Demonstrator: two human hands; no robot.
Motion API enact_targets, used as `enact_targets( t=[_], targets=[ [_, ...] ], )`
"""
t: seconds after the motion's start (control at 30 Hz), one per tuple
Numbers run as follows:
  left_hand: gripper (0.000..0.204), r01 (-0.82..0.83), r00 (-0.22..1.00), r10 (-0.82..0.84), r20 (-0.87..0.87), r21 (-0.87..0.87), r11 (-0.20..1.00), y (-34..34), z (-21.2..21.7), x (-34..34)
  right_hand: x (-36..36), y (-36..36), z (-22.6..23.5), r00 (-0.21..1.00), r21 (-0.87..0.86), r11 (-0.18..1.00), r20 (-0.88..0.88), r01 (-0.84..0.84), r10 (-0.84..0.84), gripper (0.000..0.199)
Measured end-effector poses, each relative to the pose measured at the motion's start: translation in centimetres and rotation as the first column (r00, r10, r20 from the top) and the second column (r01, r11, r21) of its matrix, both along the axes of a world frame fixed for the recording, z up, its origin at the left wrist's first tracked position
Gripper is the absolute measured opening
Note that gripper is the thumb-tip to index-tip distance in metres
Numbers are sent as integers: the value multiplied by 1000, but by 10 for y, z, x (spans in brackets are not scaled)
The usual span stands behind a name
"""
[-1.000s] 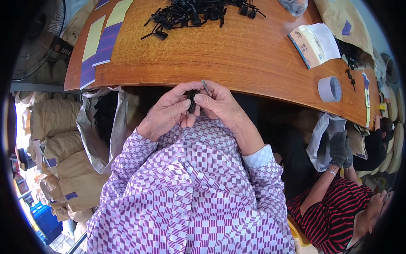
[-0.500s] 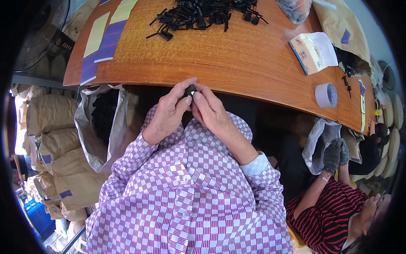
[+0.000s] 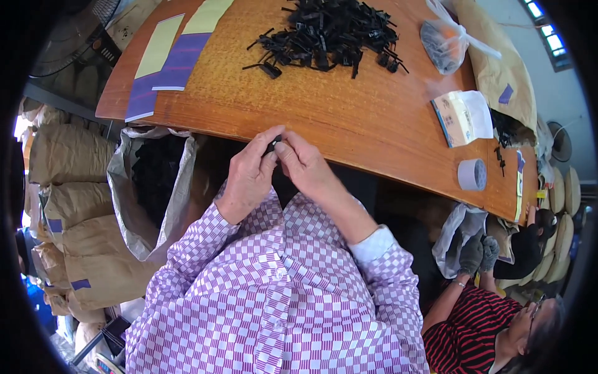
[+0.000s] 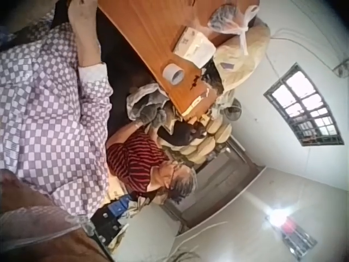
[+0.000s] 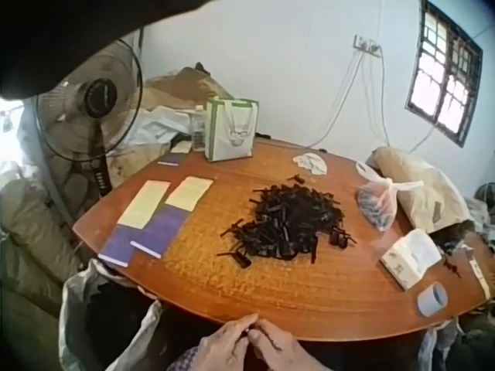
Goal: Sorting and inspecting small black plastic components on a wooden table.
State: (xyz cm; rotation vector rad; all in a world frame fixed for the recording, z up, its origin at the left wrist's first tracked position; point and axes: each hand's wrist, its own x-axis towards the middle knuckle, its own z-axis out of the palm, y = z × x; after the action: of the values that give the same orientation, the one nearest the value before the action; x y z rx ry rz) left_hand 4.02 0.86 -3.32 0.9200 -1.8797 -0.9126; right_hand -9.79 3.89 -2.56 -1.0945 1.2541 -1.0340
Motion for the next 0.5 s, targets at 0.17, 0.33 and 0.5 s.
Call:
enact_targets(
  t=[0.17,0.33,0.5],
  targets=[
    [34,69,939,110,-327,490,869,-3,-15,20,-41,-74,5,861,-167,873,-330,-457,388,30],
    [15,429,695,320,-644,728,534,-11,-2,36,-18,-126,3,325,-335,932,-904,-136,-278,35],
    [20,498,671,443,-595,804,325,-11,-8,37,-37,-131,-17,455,-386,900,-851,-201,-264,33]
  ],
)
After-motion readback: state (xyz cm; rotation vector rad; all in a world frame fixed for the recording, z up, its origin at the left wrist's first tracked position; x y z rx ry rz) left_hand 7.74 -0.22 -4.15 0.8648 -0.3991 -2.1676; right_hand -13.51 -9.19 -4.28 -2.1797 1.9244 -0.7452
